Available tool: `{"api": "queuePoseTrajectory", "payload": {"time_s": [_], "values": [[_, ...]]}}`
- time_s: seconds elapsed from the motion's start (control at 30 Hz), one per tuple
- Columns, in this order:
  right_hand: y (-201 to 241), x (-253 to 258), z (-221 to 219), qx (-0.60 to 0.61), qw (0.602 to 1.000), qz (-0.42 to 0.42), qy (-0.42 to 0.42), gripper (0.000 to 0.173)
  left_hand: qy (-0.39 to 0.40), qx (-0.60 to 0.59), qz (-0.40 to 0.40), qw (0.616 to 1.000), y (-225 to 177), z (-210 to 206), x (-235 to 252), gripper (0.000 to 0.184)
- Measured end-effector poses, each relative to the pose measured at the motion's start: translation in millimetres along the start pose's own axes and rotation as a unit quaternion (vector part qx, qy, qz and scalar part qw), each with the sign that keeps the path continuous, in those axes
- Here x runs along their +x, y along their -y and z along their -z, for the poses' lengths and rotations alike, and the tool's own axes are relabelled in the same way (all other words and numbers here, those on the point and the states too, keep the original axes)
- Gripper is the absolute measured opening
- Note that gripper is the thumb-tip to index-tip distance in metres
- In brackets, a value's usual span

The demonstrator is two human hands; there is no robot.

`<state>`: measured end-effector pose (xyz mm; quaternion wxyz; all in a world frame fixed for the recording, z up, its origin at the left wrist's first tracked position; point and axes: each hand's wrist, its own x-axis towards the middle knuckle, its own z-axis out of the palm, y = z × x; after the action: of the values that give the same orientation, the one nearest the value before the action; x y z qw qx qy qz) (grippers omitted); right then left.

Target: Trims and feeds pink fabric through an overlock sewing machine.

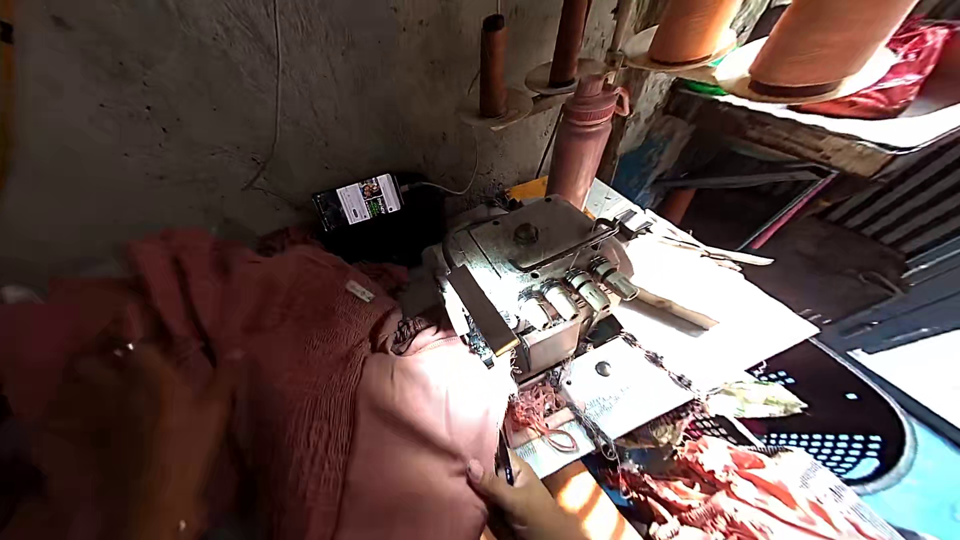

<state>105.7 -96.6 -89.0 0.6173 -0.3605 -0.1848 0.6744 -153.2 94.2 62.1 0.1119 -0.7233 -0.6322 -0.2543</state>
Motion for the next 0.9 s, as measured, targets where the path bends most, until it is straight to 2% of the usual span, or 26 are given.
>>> {"api": "queuePoseTrajectory", "payload": {"time_s": [0.07, 0.1, 0.13, 0.17, 0.2, 0.27, 0.4, 0.47, 0.57, 0.63, 0.8, 0.9], "values": [[-0.3, -7.2, 3.4, -0.047, 0.997, 0.031, -0.053, 0.015, -0.07, -0.11, -0.193, 0.973, -56.8, 1.1, -63.1, 0.045], [0.6, -11.5, 5.7, -0.061, 0.995, 0.038, -0.064, 0.014, -0.045, -0.196, -0.254, 0.946, -78.3, -7.4, -98.2, 0.03], [1.8, -15.0, 9.0, -0.071, 0.995, 0.045, -0.062, 0.013, 0.002, -0.276, -0.289, 0.917, -98.3, -22.0, -133.4, 0.023], [1.1, -17.5, 14.2, -0.083, 0.994, 0.057, -0.047, 0.008, 0.041, -0.313, -0.297, 0.901, -114.4, -39.7, -168.0, 0.024], [0.1, -19.1, 20.6, -0.093, 0.993, 0.07, -0.022, 0.003, 0.057, -0.325, -0.285, 0.9, -124.8, -57.5, -195.5, 0.03], [-0.7, -17.8, 31.7, -0.112, 0.989, 0.09, 0.017, 0.017, 0.036, -0.333, -0.231, 0.914, -134.8, -85.7, -222.8, 0.036], [4.1, -17.5, 30.6, -0.136, 0.987, 0.089, -0.002, 0.022, 0.044, -0.334, -0.153, 0.929, -134.4, -84.9, -225.2, 0.014], [5.3, -17.0, 29.9, -0.13, 0.988, 0.087, -0.001, 0.024, 0.08, -0.391, -0.099, 0.912, -129.0, -81.3, -228.1, 0.012], [0.7, -15.6, 33.2, -0.133, 0.987, 0.094, 0.006, 0.027, 0.148, -0.507, -0.006, 0.849, -116.9, -79.7, -230.7, 0.009], [1.2, -14.4, 33.5, -0.153, 0.983, 0.098, -0.004, 0.026, 0.188, -0.535, 0.02, 0.823, -112.5, -75.1, -227.1, 0.012], [3.3, -12.3, 32.1, -0.14, 0.985, 0.102, -0.018, 0.015, 0.219, -0.541, 0.034, 0.811, -110.0, -73.4, -226.0, 0.014], [9.3, -10.6, 26.3, -0.113, 0.991, 0.064, -0.031, 0.01, 0.216, -0.541, 0.056, 0.811, -110.6, -72.4, -225.1, 0.015]]}}
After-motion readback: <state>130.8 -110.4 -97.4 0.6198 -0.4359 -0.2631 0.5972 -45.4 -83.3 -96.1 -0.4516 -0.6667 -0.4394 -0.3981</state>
